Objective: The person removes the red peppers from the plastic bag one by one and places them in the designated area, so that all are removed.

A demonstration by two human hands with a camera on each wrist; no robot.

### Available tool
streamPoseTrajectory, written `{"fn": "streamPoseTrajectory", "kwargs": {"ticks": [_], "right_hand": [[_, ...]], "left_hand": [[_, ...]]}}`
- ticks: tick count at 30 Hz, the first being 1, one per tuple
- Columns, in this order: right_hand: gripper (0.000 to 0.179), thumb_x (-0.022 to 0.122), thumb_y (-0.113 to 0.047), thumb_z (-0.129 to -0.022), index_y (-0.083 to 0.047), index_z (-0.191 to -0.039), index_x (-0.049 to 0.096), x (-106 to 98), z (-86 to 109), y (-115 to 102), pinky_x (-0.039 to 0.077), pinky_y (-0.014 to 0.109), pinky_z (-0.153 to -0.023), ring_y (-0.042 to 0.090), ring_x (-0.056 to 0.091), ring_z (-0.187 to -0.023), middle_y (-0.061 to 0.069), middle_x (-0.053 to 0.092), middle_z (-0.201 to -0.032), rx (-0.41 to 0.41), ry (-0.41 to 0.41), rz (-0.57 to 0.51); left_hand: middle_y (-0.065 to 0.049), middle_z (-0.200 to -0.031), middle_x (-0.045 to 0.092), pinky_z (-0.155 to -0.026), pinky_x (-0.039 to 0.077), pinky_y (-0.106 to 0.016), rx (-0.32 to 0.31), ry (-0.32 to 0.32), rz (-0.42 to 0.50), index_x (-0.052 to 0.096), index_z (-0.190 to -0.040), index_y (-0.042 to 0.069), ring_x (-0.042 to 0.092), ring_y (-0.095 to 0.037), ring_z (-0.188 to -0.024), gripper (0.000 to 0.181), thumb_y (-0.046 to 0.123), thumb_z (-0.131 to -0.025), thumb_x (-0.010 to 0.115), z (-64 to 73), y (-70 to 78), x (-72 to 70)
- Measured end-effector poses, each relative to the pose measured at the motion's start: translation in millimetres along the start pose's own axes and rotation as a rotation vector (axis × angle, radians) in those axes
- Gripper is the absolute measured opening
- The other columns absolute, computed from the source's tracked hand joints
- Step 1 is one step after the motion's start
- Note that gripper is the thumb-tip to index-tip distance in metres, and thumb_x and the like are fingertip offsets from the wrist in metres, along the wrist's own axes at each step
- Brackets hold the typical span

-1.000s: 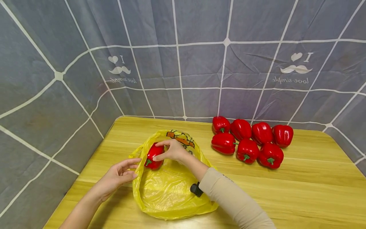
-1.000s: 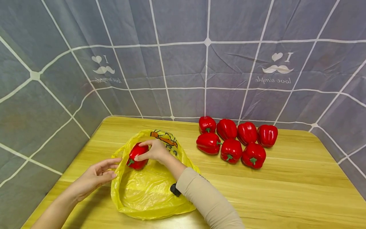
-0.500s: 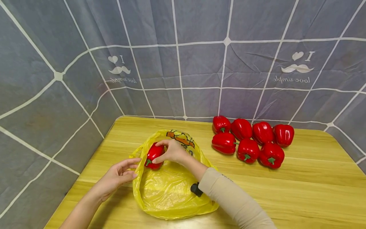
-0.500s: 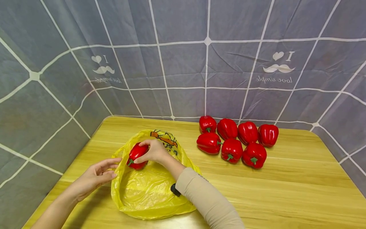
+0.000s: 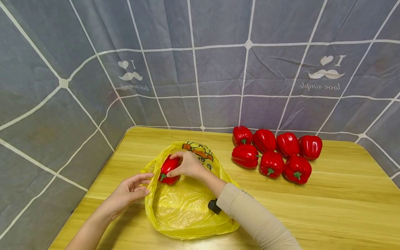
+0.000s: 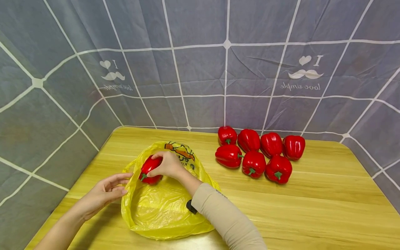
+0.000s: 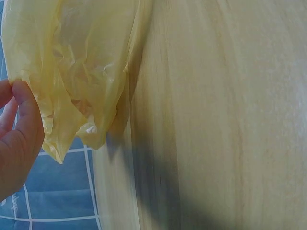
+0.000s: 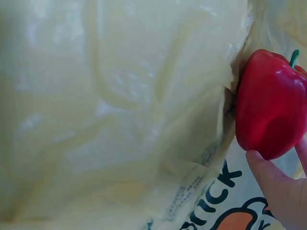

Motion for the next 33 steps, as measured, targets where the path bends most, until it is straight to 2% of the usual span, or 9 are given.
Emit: {"fn": "streamPoseTrajectory", "kwargs": {"ticks": [6,14,21,33], "right_hand": [[0.051,0.087,-0.019,-0.062,-0.012,-0.108,0.066,-7,0.7,-9,0.049,0.022,-0.069,0.015,0.057,-0.087,0.000,0.062,-0.099,-0.030,-0.034,0.033],[0.048,0.085,-0.018,-0.064,-0.010,-0.107,0.066,-14,0.8,-14,0.048,0.020,-0.070,0.013,0.057,-0.087,0.002,0.063,-0.101,-0.074,-0.078,0.111],[0.048,0.084,-0.016,-0.065,-0.009,-0.108,0.066,-19,4.0,-17,0.049,0.019,-0.069,0.012,0.058,-0.088,0.003,0.063,-0.106,-0.118,-0.133,0.170],[0.047,0.083,-0.013,-0.065,-0.012,-0.109,0.066,-25,13.2,-20,0.050,0.021,-0.069,0.014,0.056,-0.090,0.002,0.060,-0.109,-0.102,-0.164,0.132]], "left_hand": [[-0.006,-0.112,0.053,-0.078,0.051,-0.027,0.009,0.011,0.009,0.050,-0.130,0.010,0.060,-0.011,-0.095,0.041,0.005,-0.090,0.059,0.9,0.9,-1.2],[-0.005,-0.112,0.052,-0.078,0.051,-0.025,0.004,0.017,-0.006,0.048,-0.131,0.008,0.058,-0.011,-0.095,0.043,0.005,-0.090,0.059,1.7,1.7,-2.1],[-0.004,-0.111,0.053,-0.078,0.051,-0.025,0.031,0.007,0.013,0.050,-0.130,0.009,0.059,-0.011,-0.094,0.041,0.004,-0.090,0.058,1.4,0.8,-2.6],[-0.004,-0.110,0.054,-0.079,0.051,-0.026,0.053,-0.005,0.020,0.051,-0.129,0.011,0.060,-0.011,-0.095,0.041,0.003,-0.090,0.058,1.8,-2.2,-2.2]]}}
Point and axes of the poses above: each hand's wrist, its own z-axis away from the middle knuckle, its own x-axis out of the palm, y = z × x, the point moved 2 cm from there along -z, towards the middle knuckle
